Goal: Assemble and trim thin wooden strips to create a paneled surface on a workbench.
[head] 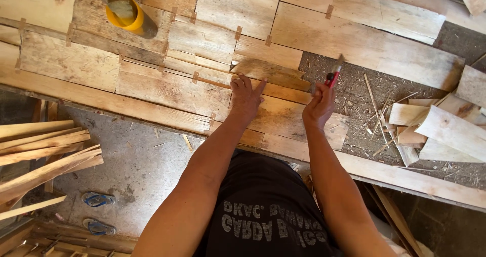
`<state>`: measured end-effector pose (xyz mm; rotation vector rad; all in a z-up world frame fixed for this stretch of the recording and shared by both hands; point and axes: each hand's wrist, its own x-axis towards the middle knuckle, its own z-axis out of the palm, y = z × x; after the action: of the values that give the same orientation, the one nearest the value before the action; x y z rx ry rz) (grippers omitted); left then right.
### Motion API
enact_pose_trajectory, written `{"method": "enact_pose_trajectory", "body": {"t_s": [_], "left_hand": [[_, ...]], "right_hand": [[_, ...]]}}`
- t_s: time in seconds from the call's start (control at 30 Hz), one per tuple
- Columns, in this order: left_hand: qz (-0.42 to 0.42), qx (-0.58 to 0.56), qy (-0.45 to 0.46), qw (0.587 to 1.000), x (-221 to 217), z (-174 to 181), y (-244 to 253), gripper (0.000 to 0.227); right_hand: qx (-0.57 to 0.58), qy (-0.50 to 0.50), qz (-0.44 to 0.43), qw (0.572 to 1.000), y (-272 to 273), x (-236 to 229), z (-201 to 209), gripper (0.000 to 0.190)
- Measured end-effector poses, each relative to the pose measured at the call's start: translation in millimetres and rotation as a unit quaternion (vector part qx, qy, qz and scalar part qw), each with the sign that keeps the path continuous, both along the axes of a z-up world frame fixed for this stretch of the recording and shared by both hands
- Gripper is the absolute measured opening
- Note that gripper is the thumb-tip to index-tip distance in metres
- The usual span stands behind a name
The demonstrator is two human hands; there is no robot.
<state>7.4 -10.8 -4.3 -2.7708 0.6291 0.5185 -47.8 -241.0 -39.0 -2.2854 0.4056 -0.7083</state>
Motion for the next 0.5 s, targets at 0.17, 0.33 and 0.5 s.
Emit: {"method": "enact_pose_trajectory", "body": {"t_s": [0.17,0.33,0.5], "left_hand": [[0.020,-0.012,-0.002,1.000,0,2,-2,0.070],[0.024,0.021,0.001,0.999,1,-4,-6,0.071],[0.029,0.014,0.024,0.999,3,-2,-7,0.072]], "right_hand": [[0.054,0.070,0.198,0.976,26,25,63,0.031],[-0.125,0.191,0.347,0.910,45,72,70,0.050],[-0.236,0.132,0.437,0.858,60,99,49,0.049]]}}
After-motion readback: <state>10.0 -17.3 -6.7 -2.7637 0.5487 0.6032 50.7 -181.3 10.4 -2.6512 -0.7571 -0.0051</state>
